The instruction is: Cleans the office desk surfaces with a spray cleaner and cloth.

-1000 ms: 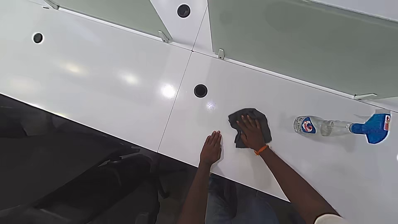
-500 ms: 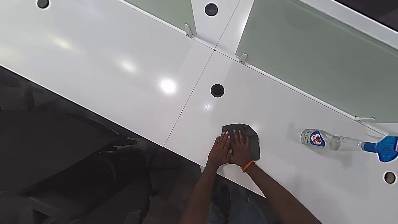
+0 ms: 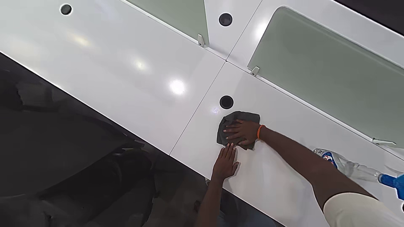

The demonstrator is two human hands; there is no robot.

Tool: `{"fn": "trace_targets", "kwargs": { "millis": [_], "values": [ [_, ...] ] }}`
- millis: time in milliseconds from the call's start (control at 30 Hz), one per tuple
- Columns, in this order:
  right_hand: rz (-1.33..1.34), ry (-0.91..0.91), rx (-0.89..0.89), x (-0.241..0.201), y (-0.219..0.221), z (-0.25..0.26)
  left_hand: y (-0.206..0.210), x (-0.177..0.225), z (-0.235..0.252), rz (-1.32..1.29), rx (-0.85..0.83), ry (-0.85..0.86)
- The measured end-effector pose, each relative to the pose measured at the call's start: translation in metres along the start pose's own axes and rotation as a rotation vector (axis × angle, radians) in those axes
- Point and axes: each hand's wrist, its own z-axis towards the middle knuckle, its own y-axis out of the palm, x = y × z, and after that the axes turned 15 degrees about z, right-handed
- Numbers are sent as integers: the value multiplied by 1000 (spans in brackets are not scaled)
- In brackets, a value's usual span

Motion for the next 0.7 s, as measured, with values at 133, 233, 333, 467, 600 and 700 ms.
{"fn": "trace_targets", "kwargs": {
  "millis": [133, 233, 333, 467, 600, 700],
  "values": [
    [-129, 68, 95, 41, -46, -22, 2, -1, 1, -6, -31, -11],
    [-166, 206, 151, 63, -78, -39, 2, 0, 0, 1, -40, -14],
    [-163, 330, 283, 87, -97, -50, 3, -1, 1, 0, -37, -14],
    [-182, 570, 479, 106, -108, -61, 6, -1, 1, -6, -14, -20],
    [-114, 735, 668, 96, -94, -73, 5, -2, 0, -14, -20, -16],
    [-92, 861, 835, 79, -69, -92, 5, -1, -1, -19, -11, -17]
  ]
}}
